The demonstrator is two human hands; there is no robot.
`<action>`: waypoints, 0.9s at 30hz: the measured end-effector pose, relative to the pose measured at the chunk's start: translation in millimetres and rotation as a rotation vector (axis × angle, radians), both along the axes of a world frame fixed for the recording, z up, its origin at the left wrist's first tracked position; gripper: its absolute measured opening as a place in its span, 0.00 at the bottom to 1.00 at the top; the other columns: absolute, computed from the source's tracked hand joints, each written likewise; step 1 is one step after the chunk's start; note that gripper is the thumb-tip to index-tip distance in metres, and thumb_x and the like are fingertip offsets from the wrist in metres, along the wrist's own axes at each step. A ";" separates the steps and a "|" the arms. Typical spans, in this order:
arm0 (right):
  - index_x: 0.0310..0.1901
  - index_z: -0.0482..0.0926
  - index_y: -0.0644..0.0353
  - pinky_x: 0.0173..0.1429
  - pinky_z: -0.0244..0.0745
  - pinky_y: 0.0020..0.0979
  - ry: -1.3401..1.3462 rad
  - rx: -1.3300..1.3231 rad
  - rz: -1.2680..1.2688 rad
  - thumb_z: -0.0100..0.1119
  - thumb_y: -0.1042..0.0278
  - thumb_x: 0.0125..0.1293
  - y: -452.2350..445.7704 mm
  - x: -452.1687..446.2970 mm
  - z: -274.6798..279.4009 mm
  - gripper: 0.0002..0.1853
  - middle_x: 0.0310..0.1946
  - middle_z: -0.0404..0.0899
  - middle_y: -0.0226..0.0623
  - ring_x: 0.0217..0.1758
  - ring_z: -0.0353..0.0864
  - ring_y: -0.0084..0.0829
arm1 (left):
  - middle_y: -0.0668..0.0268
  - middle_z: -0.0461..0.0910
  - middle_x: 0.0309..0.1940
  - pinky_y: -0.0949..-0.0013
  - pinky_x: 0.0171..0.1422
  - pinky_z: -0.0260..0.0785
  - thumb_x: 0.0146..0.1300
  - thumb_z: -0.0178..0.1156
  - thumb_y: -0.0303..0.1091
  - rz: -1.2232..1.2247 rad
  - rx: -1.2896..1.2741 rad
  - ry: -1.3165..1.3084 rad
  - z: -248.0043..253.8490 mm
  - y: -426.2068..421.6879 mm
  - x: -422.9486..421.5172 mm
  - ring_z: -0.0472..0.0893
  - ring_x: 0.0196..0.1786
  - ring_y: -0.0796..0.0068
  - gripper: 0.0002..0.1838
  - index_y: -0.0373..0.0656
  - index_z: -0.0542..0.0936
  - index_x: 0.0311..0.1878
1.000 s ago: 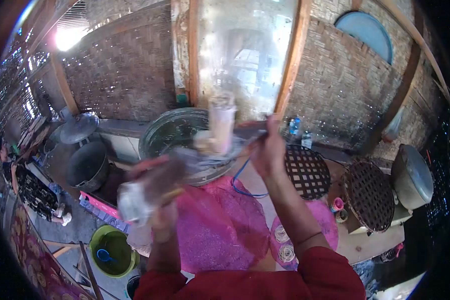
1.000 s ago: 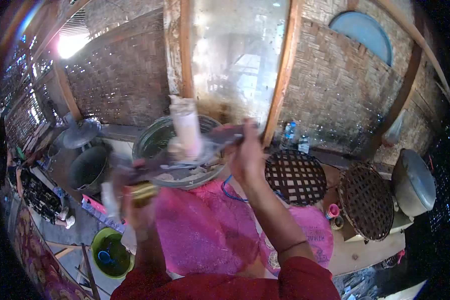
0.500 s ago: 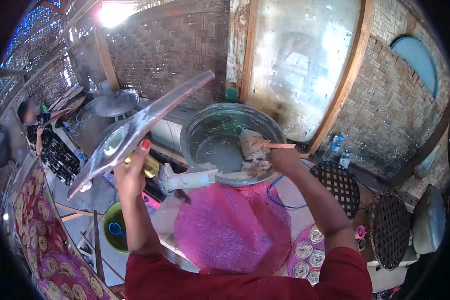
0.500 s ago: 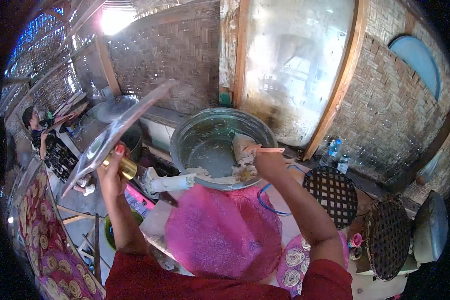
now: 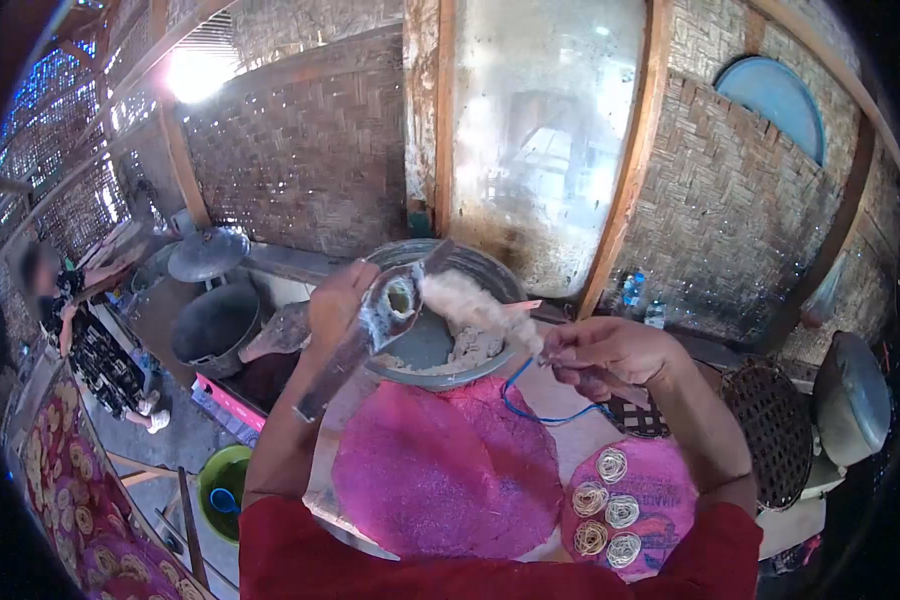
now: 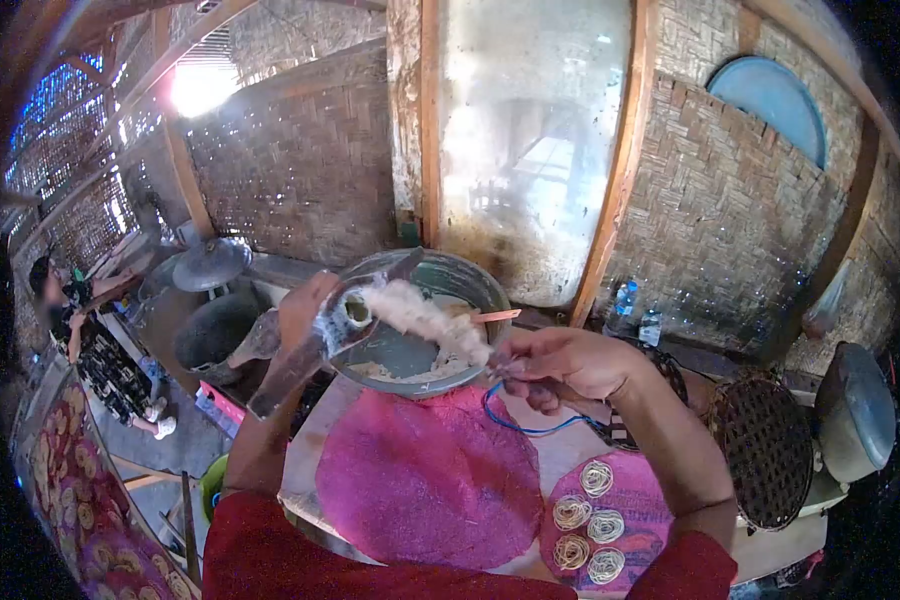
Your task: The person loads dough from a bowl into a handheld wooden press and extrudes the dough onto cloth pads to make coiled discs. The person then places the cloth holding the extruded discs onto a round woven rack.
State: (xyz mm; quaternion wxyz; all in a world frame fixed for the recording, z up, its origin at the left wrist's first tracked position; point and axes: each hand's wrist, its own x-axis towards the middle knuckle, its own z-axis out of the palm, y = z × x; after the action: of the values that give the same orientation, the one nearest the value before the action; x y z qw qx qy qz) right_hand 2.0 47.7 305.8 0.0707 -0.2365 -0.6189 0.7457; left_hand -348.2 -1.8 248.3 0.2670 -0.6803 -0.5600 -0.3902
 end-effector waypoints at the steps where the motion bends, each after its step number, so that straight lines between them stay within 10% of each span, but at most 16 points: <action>1: 0.46 0.71 0.61 0.22 0.59 0.19 -0.030 -0.114 0.074 0.49 0.65 0.71 -4.1 0.8 1.1 0.09 0.25 0.71 0.27 0.20 0.65 0.17 | 0.58 0.77 0.31 0.62 0.38 0.72 0.36 0.72 0.46 0.013 0.013 0.099 3.3 3.3 4.1 0.79 0.35 0.57 0.25 0.44 0.77 0.37; 2: 0.44 0.73 0.60 0.21 0.59 0.19 -0.043 -0.167 0.093 0.50 0.66 0.70 -3.1 -0.7 -1.3 0.08 0.24 0.71 0.26 0.18 0.66 0.16 | 0.60 0.74 0.28 0.59 0.37 0.70 0.48 0.61 0.35 -0.010 0.100 0.140 5.5 6.8 10.1 0.78 0.33 0.58 0.12 0.45 0.76 0.36; 7: 0.39 0.76 0.59 0.21 0.65 0.22 -0.249 0.456 -0.065 0.51 0.67 0.67 -6.2 -29.3 9.6 0.06 0.23 0.73 0.27 0.18 0.70 0.18 | 0.61 0.73 0.30 0.59 0.37 0.69 0.47 0.62 0.39 -0.137 0.009 0.282 23.3 3.8 61.3 0.77 0.35 0.58 0.16 0.42 0.74 0.38; 9: 0.50 0.72 0.58 0.21 0.65 0.29 -0.370 2.180 -0.195 0.52 0.70 0.62 -18.7 -46.4 1.1 0.14 0.23 0.72 0.33 0.19 0.71 0.25 | 0.60 0.72 0.30 0.60 0.38 0.69 0.44 0.64 0.40 -0.235 -0.002 0.176 21.5 13.1 73.4 0.76 0.36 0.55 0.18 0.43 0.74 0.38; 10: 0.51 0.72 0.57 0.27 0.69 0.33 -0.419 2.325 -0.150 0.53 0.69 0.57 -30.8 -47.3 4.5 0.18 0.26 0.73 0.34 0.23 0.75 0.31 | 0.61 0.76 0.35 0.64 0.43 0.71 0.46 0.66 0.40 -0.358 -0.089 0.059 25.9 7.6 73.0 0.78 0.40 0.58 0.20 0.43 0.75 0.41; 11: 0.51 0.72 0.57 0.27 0.69 0.33 -0.419 2.329 -0.161 0.53 0.69 0.57 -36.4 -43.5 4.8 0.18 0.26 0.73 0.34 0.23 0.75 0.31 | 0.61 0.76 0.35 0.64 0.43 0.71 0.46 0.66 0.40 -0.361 -0.084 0.067 19.2 7.3 68.1 0.78 0.40 0.58 0.20 0.43 0.75 0.41; 13: 0.52 0.72 0.56 0.30 0.71 0.31 -0.467 2.393 -0.132 0.52 0.68 0.57 -41.2 -32.1 6.8 0.19 0.27 0.74 0.30 0.27 0.77 0.30 | 0.61 0.79 0.44 0.69 0.50 0.71 0.55 0.63 0.42 -0.918 -0.416 -0.828 -5.9 14.0 47.4 0.81 0.45 0.64 0.20 0.44 0.77 0.49; 17: 0.53 0.73 0.54 0.34 0.72 0.32 -0.388 2.277 -0.484 0.53 0.71 0.54 -52.8 -1.4 53.2 0.22 0.28 0.74 0.29 0.30 0.78 0.31 | 0.64 0.79 0.46 0.73 0.53 0.70 0.51 0.64 0.39 -0.429 -0.261 -0.380 15.2 18.0 28.7 0.80 0.47 0.71 0.23 0.45 0.76 0.51; 22: 0.49 0.73 0.54 0.29 0.72 0.34 -0.367 2.404 -0.246 0.54 0.72 0.53 -20.9 -40.3 51.8 0.18 0.29 0.75 0.30 0.28 0.79 0.32 | 0.63 0.78 0.39 0.62 0.42 0.73 0.42 0.67 0.40 -0.104 -0.165 -0.013 21.3 39.8 37.6 0.80 0.41 0.59 0.24 0.47 0.77 0.46; 27: 0.46 0.75 0.54 0.28 0.73 0.37 -0.332 2.342 -0.135 0.54 0.70 0.56 -9.5 -62.0 31.1 0.14 0.25 0.78 0.33 0.25 0.81 0.36 | 0.62 0.81 0.37 0.65 0.45 0.74 0.44 0.71 0.41 -0.298 -0.065 -0.070 27.2 32.7 50.1 0.82 0.39 0.61 0.22 0.46 0.79 0.43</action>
State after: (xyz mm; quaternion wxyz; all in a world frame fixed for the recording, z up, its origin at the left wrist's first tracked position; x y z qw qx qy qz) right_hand -60.0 38.2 336.9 0.2022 -0.1537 -0.9127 -0.3202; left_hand -298.1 30.8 275.5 0.1646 -0.7501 -0.4742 -0.4306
